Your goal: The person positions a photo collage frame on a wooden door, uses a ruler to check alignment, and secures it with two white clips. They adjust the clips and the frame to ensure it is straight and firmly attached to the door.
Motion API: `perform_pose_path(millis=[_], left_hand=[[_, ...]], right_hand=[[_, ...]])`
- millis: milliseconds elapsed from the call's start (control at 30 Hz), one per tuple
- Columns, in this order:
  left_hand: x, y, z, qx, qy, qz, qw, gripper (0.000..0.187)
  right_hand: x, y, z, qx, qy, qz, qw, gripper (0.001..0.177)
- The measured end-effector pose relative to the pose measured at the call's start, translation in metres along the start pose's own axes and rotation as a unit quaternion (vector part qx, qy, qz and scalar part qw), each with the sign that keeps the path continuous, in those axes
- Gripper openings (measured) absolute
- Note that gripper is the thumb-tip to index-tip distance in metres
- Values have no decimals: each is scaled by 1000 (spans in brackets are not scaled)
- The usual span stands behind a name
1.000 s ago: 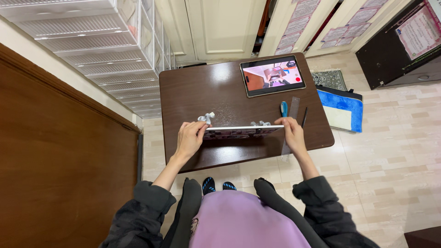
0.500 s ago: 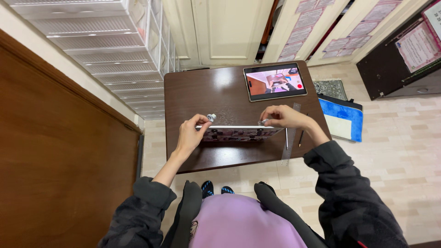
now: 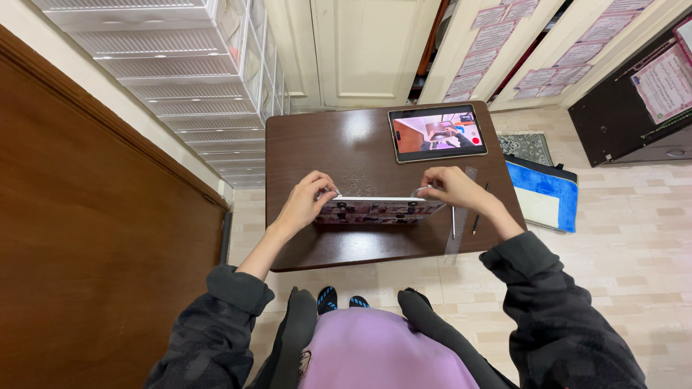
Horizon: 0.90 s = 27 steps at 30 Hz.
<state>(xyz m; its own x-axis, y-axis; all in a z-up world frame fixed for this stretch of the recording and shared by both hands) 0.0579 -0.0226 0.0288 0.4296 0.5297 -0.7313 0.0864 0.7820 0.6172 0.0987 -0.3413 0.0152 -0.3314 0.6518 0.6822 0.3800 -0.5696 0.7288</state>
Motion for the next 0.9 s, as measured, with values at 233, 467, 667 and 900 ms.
perform_pose_path(millis=[233,467,667,900], left_hand=[[3,-4,-1,11,49,9,999,13],[8,-3,-16,-30,78,28,996,11],[11,32,-48,-104,116,24,987,14],[-11,130,-127,-237,158,93,954,12]], right_hand=[[-24,-15,-3,-66,-19,64,996,20],[-11,-22,-11,-139,11,83,987,13],[51,-16,8,-144,114,80,980,10],[146,-34,82,17,145,106,984,17]])
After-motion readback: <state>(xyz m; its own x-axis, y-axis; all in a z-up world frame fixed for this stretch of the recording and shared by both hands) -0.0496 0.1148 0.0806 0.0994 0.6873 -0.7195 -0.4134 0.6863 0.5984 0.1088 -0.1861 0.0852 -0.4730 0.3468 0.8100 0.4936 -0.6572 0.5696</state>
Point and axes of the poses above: each hand's wrist, its own z-axis towards the middle knuckle, its own y-axis out of the back of the hand, x = y × z, the point moved 7 cm from there along z, towards the middle knuckle, and after that the axes turned 4 degrees about z, right-handed, at the moved point
